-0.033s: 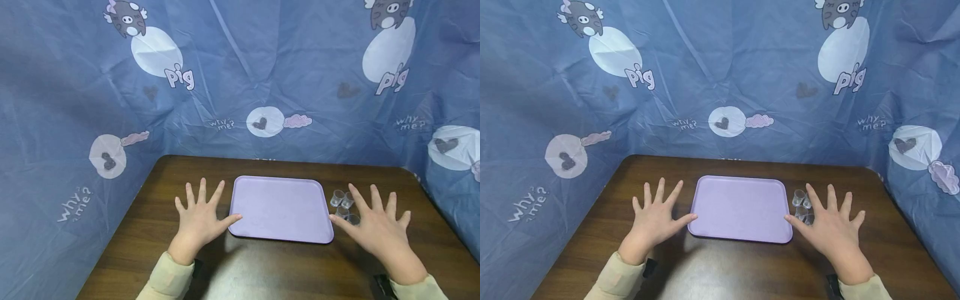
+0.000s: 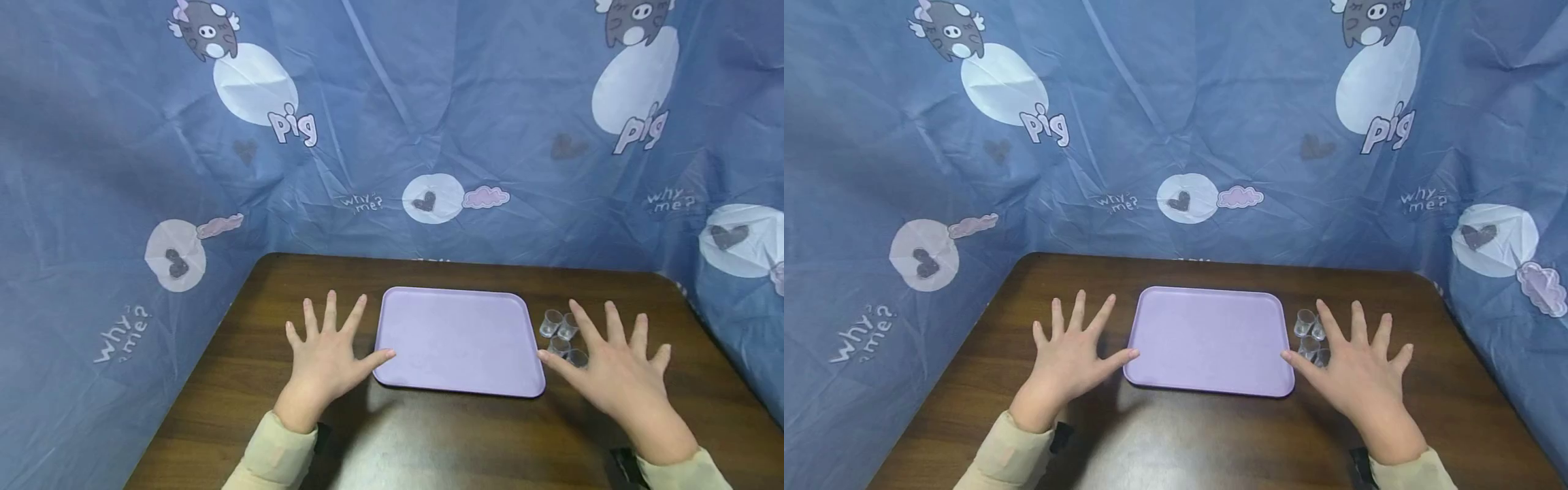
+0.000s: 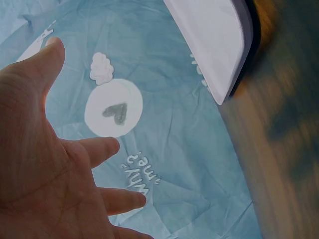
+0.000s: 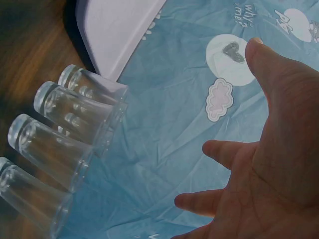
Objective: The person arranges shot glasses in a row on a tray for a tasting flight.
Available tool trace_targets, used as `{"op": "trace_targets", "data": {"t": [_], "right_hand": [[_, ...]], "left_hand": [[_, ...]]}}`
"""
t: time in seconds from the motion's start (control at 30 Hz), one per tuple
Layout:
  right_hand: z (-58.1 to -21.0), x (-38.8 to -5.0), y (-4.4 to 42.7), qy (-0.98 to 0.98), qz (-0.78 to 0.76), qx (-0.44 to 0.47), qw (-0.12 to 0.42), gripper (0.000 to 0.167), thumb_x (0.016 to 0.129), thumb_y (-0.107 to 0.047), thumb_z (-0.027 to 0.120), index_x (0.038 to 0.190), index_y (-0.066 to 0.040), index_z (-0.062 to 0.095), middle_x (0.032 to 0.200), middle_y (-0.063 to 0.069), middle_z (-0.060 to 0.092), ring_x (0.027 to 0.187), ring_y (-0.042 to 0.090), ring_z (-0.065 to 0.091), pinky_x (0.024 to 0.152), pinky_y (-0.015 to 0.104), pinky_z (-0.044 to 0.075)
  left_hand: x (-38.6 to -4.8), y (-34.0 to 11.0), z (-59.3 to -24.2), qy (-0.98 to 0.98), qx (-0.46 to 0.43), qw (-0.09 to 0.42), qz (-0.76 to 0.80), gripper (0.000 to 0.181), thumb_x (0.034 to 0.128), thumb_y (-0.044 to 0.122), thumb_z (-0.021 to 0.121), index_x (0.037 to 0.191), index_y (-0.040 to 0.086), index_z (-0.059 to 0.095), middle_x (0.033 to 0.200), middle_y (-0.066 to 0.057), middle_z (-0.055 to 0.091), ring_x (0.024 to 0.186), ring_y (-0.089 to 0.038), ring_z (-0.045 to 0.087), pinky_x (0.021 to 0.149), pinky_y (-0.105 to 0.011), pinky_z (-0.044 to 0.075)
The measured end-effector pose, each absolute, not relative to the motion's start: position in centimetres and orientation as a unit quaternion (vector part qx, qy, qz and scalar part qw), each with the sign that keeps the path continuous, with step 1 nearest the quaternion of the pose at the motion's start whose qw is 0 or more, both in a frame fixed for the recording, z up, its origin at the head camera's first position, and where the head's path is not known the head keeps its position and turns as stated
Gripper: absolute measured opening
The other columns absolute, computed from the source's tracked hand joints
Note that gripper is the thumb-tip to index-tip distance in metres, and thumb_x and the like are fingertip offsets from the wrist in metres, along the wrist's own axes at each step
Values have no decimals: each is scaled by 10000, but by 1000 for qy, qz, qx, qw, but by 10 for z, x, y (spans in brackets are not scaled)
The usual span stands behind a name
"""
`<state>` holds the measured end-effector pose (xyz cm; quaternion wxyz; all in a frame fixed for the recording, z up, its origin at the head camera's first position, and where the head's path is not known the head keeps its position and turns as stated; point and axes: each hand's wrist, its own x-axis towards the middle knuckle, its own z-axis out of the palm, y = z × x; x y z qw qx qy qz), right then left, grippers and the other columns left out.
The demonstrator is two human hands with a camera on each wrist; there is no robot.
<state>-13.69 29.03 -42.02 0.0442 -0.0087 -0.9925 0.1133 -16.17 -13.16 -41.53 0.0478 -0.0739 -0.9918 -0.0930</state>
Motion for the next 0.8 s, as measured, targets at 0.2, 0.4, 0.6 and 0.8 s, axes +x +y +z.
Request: {"op": "trace_targets", "data": {"t": [0.2,0.4,0.6,0.8], "right_hand": [[-421,-136,292,-992,116,-10,46,1081,840,-834,517,1652,-296,48,1589,381,53,1350,692,-133,877,889,-55],[-420,-134,294,-989,132,-7,62,1087,845,-805,557,1652,-294,36,1599,366,55,1365,683,-105,889,887,-33],[-420,-131,298,-985,160,8,69,1065,871,-740,603,1654,-274,51,1610,342,82,1388,664,-57,921,873,22],[-424,-130,303,-979,184,25,82,1070,868,-676,673,1655,-238,95,1596,350,138,1383,674,41,934,861,97]], "left_hand": [[-161,-134,-414,-992,-73,45,-95,1058,780,913,462,1635,340,219,1655,-219,140,1454,-568,45,1043,-793,100],[-161,-134,-417,-989,-81,38,-115,1059,796,891,482,1640,317,201,1647,-235,151,1450,-571,73,1066,-754,164],[-165,-134,-423,-976,-95,17,-193,1085,802,803,617,1647,278,183,1634,-260,167,1432,-588,121,1055,-726,255],[-171,-134,-435,-945,-124,-15,-302,1150,792,624,786,1646,159,172,1605,-304,207,1420,-585,178,1057,-701,283]]}}
